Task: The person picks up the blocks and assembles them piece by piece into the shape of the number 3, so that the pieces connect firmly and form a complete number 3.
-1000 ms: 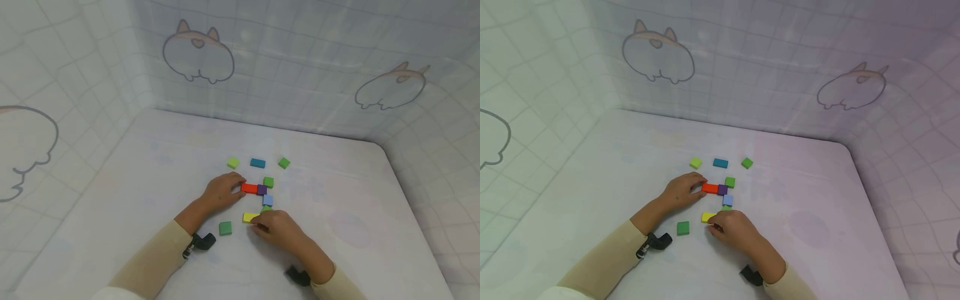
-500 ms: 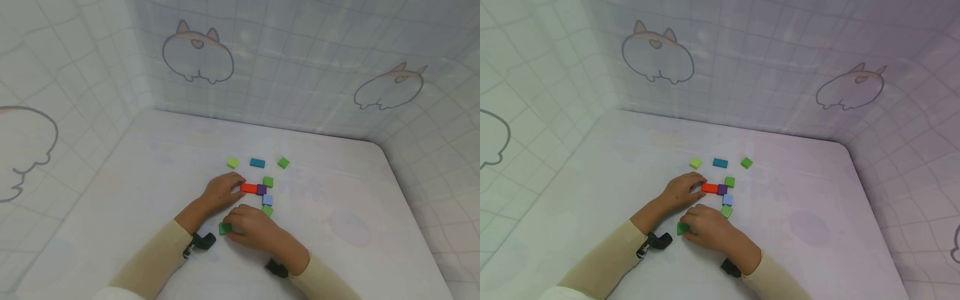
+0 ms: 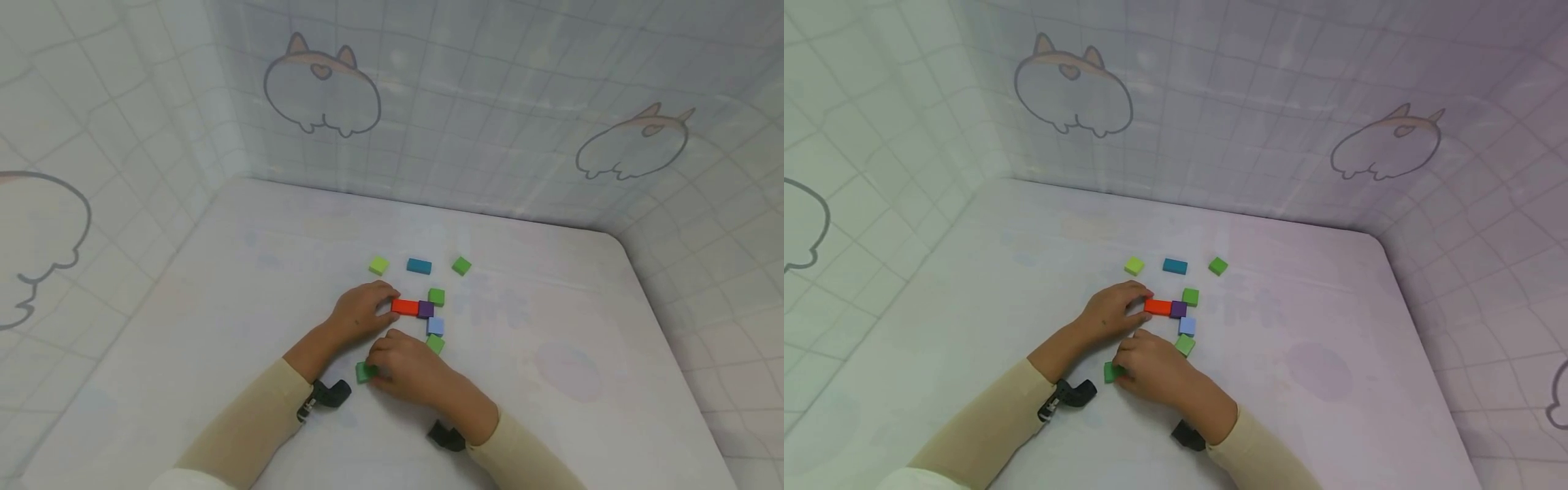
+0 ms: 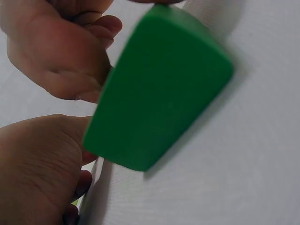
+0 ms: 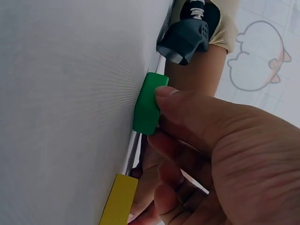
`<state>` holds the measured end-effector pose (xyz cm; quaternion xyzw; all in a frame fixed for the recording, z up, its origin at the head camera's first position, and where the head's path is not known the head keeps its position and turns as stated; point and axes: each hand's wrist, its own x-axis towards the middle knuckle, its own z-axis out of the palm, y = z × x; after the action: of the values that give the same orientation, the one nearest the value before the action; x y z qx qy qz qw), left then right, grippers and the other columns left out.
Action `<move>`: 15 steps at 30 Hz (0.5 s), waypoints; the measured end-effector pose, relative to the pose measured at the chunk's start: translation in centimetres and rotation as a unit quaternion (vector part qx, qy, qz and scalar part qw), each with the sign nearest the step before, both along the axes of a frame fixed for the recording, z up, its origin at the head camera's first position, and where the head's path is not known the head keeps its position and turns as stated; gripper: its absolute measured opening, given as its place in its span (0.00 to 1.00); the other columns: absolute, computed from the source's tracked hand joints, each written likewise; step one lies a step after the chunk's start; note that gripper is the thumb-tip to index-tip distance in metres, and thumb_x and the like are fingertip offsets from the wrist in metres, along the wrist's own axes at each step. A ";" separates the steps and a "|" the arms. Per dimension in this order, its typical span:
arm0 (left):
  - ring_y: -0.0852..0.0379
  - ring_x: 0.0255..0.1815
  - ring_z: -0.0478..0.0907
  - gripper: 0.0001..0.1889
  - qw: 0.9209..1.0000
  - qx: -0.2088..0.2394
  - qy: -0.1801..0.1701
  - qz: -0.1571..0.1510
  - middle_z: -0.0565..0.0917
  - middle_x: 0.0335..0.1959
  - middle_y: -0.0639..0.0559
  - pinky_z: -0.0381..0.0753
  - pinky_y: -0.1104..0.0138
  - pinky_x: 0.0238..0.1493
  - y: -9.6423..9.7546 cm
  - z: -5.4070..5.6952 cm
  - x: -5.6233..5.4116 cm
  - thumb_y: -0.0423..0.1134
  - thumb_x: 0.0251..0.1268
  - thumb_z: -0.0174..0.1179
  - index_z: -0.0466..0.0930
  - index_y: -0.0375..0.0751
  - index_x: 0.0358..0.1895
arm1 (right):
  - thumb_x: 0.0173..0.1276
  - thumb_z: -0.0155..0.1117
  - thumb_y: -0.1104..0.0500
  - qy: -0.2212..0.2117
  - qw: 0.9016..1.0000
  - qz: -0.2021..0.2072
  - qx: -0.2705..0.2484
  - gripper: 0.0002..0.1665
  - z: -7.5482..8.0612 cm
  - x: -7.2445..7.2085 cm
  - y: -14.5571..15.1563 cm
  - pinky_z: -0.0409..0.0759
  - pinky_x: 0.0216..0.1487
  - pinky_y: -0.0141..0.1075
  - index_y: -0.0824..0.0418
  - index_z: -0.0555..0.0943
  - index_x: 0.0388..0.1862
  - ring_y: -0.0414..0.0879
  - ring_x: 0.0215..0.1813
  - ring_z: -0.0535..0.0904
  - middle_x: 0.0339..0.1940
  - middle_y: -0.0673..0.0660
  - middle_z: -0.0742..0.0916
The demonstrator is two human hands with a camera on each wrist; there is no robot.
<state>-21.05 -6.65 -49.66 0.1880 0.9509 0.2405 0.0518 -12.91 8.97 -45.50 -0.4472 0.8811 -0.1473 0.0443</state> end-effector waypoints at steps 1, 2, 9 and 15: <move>0.58 0.64 0.75 0.23 1.000 -0.001 0.000 -0.002 0.81 0.61 0.59 0.76 0.59 0.65 0.0 0.0 0.0 0.50 0.64 0.66 0.79 0.55 0.62 | 0.61 0.76 0.55 0.001 1.000 0.001 -0.002 0.13 -0.1 -0.1 0.0 0.77 0.53 0.26 0.52 0.89 0.45 0.38 0.48 0.79 0.41 0.43 0.88; 0.58 0.64 0.75 0.23 1.000 0.000 0.001 -0.003 0.81 0.61 0.59 0.75 0.59 0.65 0.0 0.1 0.1 0.50 0.64 0.66 0.79 0.54 0.62 | 0.61 0.76 0.55 0.002 1.000 0.003 -0.003 0.13 -0.1 -0.1 0.0 0.77 0.53 0.26 0.51 0.89 0.45 0.38 0.48 0.79 0.41 0.43 0.88; 0.59 0.64 0.75 0.22 1.000 0.004 0.009 -0.007 0.81 0.60 0.59 0.75 0.61 0.65 -0.3 0.3 0.1 0.49 0.64 0.67 0.79 0.54 0.61 | 0.61 0.76 0.55 -0.009 1.000 -0.003 -0.015 0.14 -0.2 -0.8 0.1 0.77 0.55 0.26 0.52 0.88 0.47 0.38 0.50 0.79 0.43 0.43 0.88; 0.59 0.64 0.75 0.22 1.000 0.010 0.015 -0.008 0.81 0.60 0.59 0.75 0.61 0.65 -0.2 0.1 0.0 0.49 0.64 0.67 0.79 0.54 0.61 | 0.61 0.75 0.56 -0.018 0.999 -0.020 -0.023 0.13 -0.5 -1.2 0.5 0.77 0.55 0.27 0.52 0.88 0.46 0.39 0.52 0.78 0.43 0.44 0.87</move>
<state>-21.03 -6.86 -49.61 0.1996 0.9475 0.2469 0.0371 -14.10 9.51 -45.95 -0.4275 0.8855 -0.1760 0.0471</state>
